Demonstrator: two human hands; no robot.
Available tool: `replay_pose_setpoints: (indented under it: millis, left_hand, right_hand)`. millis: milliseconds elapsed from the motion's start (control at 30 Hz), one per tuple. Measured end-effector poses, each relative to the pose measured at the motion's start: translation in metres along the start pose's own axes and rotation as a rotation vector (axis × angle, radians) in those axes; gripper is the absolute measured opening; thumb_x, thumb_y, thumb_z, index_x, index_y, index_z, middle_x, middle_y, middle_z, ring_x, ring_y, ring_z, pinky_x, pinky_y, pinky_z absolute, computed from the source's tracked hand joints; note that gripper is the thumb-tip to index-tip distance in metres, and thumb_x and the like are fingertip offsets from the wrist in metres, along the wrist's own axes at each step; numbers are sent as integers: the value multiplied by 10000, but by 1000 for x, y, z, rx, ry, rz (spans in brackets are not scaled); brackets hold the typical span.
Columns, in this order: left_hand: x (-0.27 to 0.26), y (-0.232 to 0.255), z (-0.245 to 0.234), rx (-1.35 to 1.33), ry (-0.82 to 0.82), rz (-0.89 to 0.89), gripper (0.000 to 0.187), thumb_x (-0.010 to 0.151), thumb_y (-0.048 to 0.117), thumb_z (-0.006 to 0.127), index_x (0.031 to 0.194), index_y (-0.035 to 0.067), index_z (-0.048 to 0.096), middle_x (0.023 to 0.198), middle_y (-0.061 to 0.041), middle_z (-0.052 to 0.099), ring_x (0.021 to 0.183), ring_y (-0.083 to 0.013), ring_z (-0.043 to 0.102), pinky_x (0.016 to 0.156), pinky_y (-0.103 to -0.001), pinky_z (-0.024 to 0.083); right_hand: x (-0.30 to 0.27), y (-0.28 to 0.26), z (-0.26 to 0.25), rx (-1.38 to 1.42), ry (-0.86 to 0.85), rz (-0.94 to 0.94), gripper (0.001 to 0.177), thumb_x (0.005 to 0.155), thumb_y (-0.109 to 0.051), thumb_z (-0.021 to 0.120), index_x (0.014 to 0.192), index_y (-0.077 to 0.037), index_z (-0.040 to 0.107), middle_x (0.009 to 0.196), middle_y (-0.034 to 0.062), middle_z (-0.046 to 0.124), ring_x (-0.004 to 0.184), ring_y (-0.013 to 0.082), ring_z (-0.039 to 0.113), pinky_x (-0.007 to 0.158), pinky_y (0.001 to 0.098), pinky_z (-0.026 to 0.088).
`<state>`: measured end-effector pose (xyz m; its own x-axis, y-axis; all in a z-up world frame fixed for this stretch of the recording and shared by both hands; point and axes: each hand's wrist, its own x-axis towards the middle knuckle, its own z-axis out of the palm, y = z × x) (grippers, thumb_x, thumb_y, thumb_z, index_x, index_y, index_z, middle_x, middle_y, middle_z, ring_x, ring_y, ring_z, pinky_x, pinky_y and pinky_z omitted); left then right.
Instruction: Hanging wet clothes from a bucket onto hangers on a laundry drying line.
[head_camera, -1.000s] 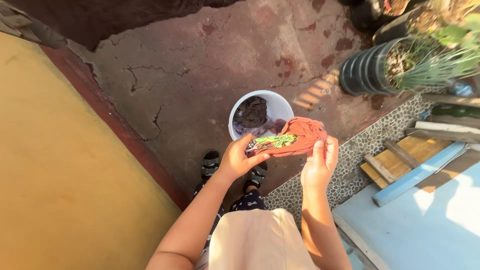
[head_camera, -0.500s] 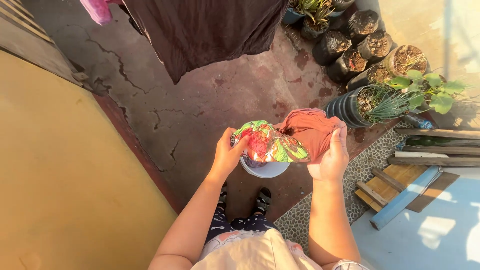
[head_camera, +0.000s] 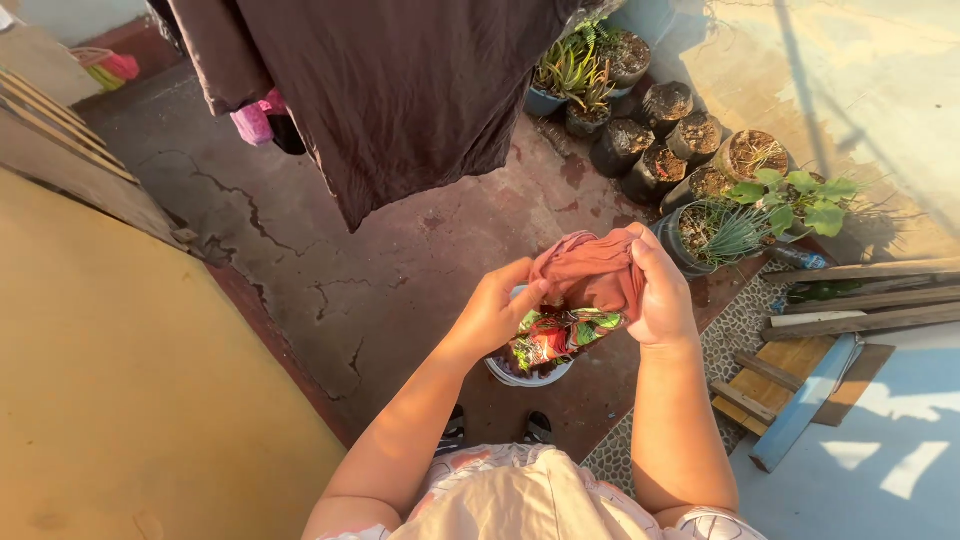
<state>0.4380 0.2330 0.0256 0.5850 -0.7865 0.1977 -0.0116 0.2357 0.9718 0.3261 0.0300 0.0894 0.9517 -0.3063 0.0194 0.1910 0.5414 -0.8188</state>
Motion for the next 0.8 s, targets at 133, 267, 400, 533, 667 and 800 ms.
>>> replay_pose_setpoints:
  millis: [133, 267, 400, 533, 667, 800]
  left_hand:
    - [10, 32, 5, -18, 139, -20, 217, 1089, 158, 540, 1111, -9, 676, 898, -27, 650, 835, -87, 555, 762, -277, 487]
    - [18, 54, 10, -172, 201, 6, 258, 1077, 163, 519, 1161, 1, 702, 871, 35, 622, 778, -41, 535, 707, -230, 489]
    - [23, 59, 21, -386, 125, -66, 268, 1087, 170, 545, 1230, 18, 714, 845, 62, 546, 753, -19, 458, 684, -220, 469]
    - [26, 69, 25, -287, 165, -37, 270, 1065, 169, 560, 1226, 8, 706, 904, 57, 609, 813, -20, 521, 731, -221, 504]
    - [19, 80, 35, -328, 92, -57, 333, 1083, 213, 526, 1279, -16, 668, 983, 29, 658, 891, -45, 583, 795, -226, 502]
    - [9, 76, 54, -415, -31, -95, 387, 1104, 201, 414, 1325, -42, 618, 1083, -55, 592, 944, -98, 568, 819, -236, 476]
  right_hand:
    - [-16, -15, -5, -238, 80, -71, 222, 1019, -172, 648, 1183, -31, 596, 1095, 67, 656, 998, 138, 623, 902, 315, 499]
    - [-28, -13, -13, -665, 238, -208, 217, 950, -66, 726, 1127, -50, 601, 1002, 22, 664, 940, 70, 604, 854, 251, 480]
    - [-36, 3, -47, -658, 421, -322, 91, 1024, -38, 682, 1101, -54, 634, 927, 15, 668, 856, 58, 570, 763, 224, 441]
    - [-46, -9, -38, -726, 486, -482, 80, 1057, -20, 686, 1109, -41, 629, 994, 26, 675, 905, 65, 578, 803, 216, 452]
    - [-51, -22, 5, -1011, 565, -654, 158, 976, -23, 736, 1075, -28, 613, 1164, 81, 605, 979, 95, 601, 728, 223, 526]
    - [-66, -7, 36, -651, 366, -378, 294, 913, -62, 762, 1150, -64, 589, 1059, 77, 608, 880, 94, 624, 661, 241, 546]
